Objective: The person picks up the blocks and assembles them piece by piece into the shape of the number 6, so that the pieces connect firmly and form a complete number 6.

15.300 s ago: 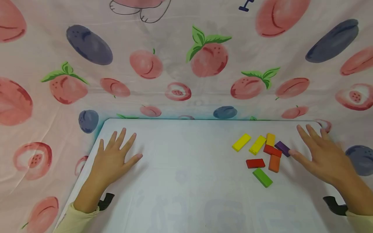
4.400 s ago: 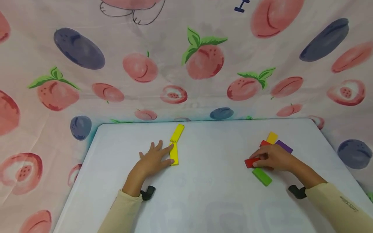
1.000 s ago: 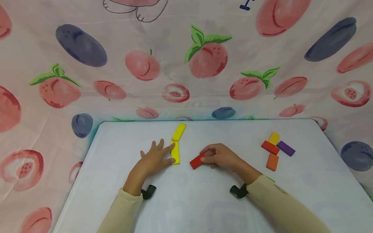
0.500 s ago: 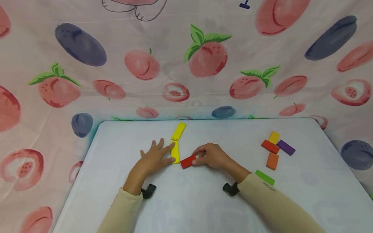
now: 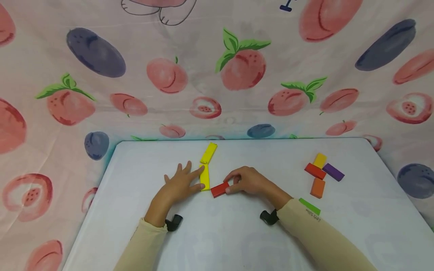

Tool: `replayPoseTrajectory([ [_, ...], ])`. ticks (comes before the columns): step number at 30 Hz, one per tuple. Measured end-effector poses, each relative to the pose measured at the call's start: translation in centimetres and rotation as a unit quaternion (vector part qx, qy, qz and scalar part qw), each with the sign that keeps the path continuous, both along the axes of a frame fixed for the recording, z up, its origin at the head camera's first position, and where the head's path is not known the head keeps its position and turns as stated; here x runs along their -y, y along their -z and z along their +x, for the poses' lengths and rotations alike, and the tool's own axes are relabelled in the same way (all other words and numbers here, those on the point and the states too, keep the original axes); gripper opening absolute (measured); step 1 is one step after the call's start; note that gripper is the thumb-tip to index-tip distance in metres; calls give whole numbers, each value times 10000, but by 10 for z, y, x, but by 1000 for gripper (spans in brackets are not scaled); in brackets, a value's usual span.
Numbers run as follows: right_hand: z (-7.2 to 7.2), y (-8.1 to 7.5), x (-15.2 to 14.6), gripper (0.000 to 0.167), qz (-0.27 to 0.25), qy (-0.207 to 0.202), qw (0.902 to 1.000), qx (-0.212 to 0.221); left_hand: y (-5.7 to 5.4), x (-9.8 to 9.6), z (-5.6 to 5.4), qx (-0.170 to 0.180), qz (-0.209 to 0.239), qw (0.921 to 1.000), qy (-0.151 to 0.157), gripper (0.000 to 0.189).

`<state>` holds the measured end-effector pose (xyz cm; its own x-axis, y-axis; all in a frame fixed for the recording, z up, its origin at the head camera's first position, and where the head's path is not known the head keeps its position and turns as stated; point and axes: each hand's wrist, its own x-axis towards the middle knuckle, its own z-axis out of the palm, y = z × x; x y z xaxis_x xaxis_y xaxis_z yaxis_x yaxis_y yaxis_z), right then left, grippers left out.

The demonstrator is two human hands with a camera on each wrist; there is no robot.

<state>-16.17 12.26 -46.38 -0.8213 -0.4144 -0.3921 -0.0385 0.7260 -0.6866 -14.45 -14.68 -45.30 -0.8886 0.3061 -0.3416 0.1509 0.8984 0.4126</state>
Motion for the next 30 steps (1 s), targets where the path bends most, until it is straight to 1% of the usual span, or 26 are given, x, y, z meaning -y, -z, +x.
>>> replayPoseTrajectory([
  [3, -4, 0, -1, 27, -146, 52, 9991, 389, 1, 1, 0, 28, 1, 10000, -12, 68],
  [6, -6, 0, 0, 24, -270, 123, 9974, 653, 1, 1, 0, 35, -23, 10000, -7, 68],
  [10, -9, -1, 0, 23, -337, 149, 9960, 816, 1, 1, 0, 38, -29, 10000, -7, 68],
  [15, -11, 0, -4, 28, -427, 95, 9938, 1020, 2, 1, 0, 37, -4, 10000, -1, 68],
  [21, -12, 2, -8, 29, -628, 112, 9913, 1153, 2, 1, 0, 0, 47, 10000, 17, 68],
  [30, -12, 1, -6, 27, -562, 193, 9922, 1093, 2, 1, -1, -8, 49, 10000, 20, 68],
])
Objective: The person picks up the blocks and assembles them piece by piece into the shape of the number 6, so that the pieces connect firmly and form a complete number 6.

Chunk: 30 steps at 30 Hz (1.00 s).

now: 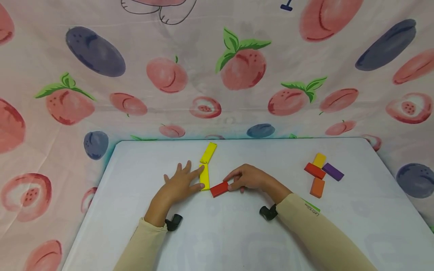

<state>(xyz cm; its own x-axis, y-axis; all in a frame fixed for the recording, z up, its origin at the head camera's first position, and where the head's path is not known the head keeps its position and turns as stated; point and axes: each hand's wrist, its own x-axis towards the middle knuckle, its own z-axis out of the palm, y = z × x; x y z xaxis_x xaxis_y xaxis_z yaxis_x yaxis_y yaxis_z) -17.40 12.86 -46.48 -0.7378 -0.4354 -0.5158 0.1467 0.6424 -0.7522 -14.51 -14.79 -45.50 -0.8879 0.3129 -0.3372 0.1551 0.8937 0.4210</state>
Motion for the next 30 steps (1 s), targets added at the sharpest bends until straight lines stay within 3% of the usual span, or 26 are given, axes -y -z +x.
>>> replayPoseTrajectory([
  [30, -2, 3, -1, 29, 15, 99, 9998, 167, 3, 0, 0, -25, -138, 9999, 85, 68],
])
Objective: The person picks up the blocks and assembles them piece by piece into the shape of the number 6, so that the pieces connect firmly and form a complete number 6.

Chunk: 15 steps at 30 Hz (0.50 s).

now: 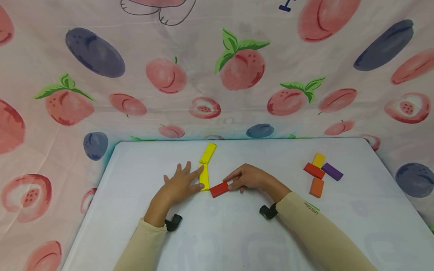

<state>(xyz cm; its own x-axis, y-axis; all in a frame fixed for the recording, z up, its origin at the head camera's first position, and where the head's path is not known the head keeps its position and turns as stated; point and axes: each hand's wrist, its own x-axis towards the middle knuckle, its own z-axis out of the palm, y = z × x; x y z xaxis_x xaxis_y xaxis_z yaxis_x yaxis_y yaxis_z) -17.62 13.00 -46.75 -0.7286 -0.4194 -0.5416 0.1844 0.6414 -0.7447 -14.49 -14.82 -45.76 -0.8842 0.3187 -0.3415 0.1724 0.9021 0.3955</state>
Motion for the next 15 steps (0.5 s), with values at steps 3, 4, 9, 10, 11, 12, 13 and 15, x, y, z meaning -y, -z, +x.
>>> replayPoseTrajectory([
  [3, 0, -1, 0, 29, 7, 18, 10000, 6, 0, 0, 0, -24, -12, 10000, 31, 68],
  [4, 0, -1, 0, 29, 20, 12, 10000, -8, 0, 0, 0, -14, -13, 10000, 30, 68],
  [9, 0, 0, 0, 29, 32, -20, 10000, -38, -1, 0, 0, -23, -42, 10000, 61, 67],
  [10, 0, 0, 0, 29, 11, -25, 10000, -36, -1, 1, 0, -14, -42, 10000, 61, 67],
  [11, 0, 0, 0, 29, -22, -27, 10000, -26, -2, 1, 0, -6, -32, 10000, 63, 67],
  [12, 0, 0, -1, 29, -52, -30, 10000, -20, -2, 1, 0, -4, -24, 10000, 67, 67],
  [13, 0, -1, -1, 29, -72, -35, 10000, -15, -2, 1, 0, 3, -10, 10000, 63, 68],
  [15, 0, -1, -1, 29, -102, -30, 9999, 6, -3, 1, -1, 35, 0, 10000, 51, 68],
])
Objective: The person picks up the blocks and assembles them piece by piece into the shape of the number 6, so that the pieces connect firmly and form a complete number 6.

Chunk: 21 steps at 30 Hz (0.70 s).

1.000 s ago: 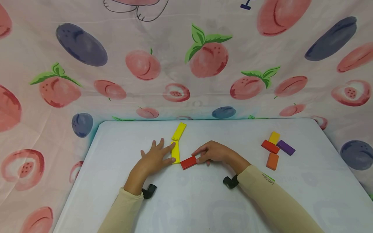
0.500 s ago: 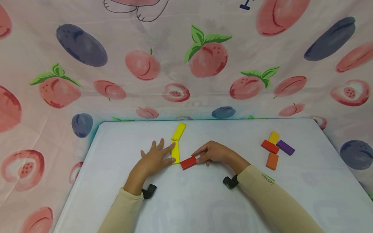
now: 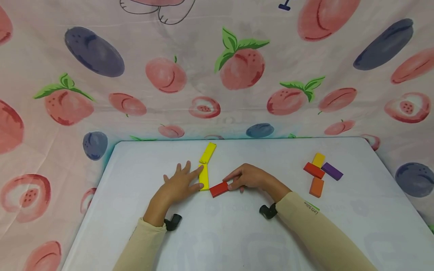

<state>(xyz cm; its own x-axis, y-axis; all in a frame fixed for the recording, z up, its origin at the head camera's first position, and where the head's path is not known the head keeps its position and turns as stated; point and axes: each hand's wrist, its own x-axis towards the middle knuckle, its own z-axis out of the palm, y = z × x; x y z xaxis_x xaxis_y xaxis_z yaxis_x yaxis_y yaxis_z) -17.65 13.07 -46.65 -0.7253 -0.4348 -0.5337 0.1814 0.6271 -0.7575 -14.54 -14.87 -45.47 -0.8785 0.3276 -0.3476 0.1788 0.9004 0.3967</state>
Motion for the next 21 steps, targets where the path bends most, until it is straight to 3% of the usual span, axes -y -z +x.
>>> replayPoseTrajectory([
  [21, 0, 1, 1, 30, 156, 11, 9999, -24, -2, 0, -1, -54, 140, 9999, -73, 69],
])
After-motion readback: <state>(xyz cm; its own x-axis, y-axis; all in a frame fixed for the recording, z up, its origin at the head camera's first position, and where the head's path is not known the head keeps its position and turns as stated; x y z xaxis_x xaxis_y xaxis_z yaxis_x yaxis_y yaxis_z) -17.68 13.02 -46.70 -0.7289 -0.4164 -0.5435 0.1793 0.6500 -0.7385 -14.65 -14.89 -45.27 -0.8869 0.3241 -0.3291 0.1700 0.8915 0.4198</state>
